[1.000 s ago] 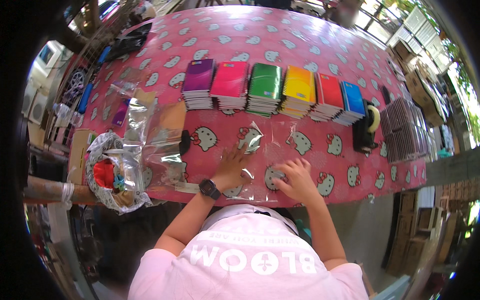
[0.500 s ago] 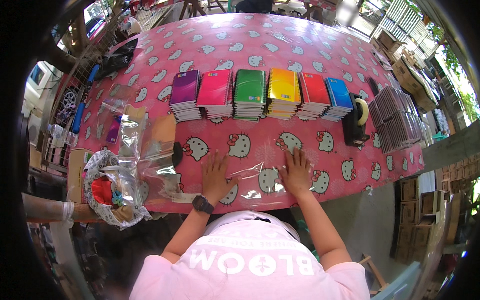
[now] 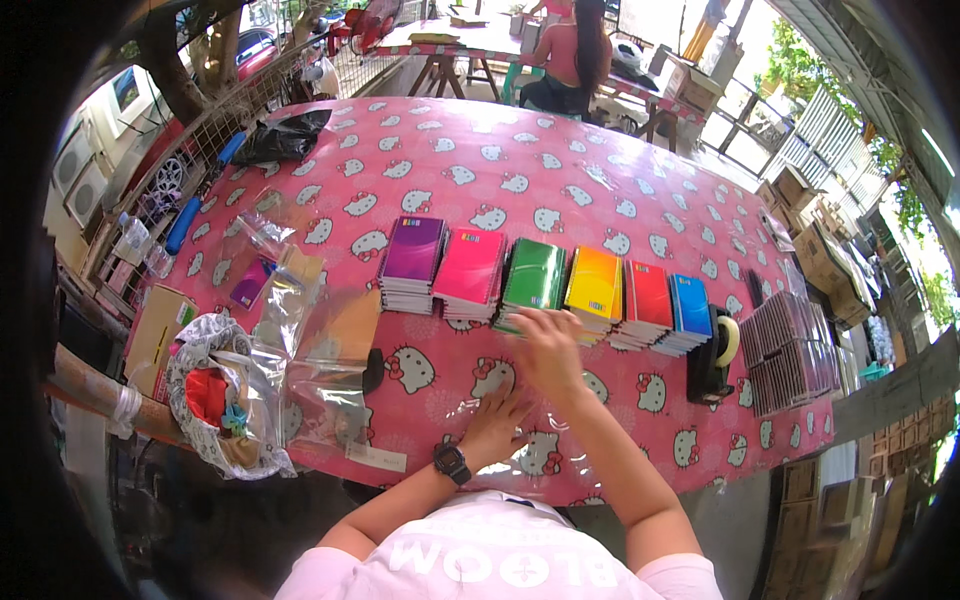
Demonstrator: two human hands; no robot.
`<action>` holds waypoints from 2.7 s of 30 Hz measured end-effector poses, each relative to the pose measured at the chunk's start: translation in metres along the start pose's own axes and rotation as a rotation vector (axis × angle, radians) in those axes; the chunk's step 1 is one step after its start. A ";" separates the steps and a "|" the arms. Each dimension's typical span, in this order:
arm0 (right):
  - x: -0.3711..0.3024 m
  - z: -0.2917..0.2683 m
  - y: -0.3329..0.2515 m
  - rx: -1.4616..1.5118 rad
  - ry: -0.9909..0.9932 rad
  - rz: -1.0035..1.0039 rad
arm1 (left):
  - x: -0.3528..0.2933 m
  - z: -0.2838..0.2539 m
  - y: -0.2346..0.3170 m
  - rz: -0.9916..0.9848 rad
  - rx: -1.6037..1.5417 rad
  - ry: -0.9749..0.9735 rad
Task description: The person repeatedly picks up small spiral-bound notebooks from stacks on a pink Hello Kitty table, places them into clear plastic bags, and seals them with tape. The person handles notebooks of various colors one at a time, folding the bag edges and applying tape to close each package.
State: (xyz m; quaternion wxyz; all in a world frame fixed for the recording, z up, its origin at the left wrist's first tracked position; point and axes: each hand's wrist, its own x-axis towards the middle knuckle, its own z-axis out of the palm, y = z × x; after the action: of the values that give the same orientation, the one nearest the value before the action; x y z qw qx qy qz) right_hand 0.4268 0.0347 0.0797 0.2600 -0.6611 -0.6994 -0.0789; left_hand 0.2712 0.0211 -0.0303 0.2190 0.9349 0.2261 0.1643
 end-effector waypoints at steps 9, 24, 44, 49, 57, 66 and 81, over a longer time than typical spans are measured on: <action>0.084 0.031 0.002 -0.082 -0.162 -0.032 | -0.002 -0.004 -0.007 -0.072 -0.011 -0.037; 0.166 0.105 -0.094 -0.255 -0.394 -0.262 | -0.005 -0.029 0.008 0.006 -0.263 0.147; 0.112 0.034 -0.028 -0.050 -0.115 -0.148 | 0.009 -0.034 -0.017 -0.661 -1.559 0.098; 0.117 0.063 -0.042 -0.289 -0.332 -0.077 | 0.015 0.010 -0.017 -0.483 -0.887 0.219; 0.135 0.038 0.004 0.227 -0.113 -0.014 | 0.021 0.008 -0.035 -0.660 -1.114 0.015; 0.020 -0.097 0.046 1.037 -0.165 0.326 | 0.016 0.017 -0.045 -0.571 -1.469 -0.003; -0.061 -0.014 0.012 0.146 0.021 0.339 | 0.016 0.013 -0.035 -0.538 -1.354 0.112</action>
State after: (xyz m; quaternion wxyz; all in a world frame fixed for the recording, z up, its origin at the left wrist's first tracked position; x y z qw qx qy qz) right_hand 0.4413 -0.0239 0.0608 0.3241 -0.7482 -0.5788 0.0099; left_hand 0.2780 0.0530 -0.0555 0.7701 0.4966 0.3078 0.2560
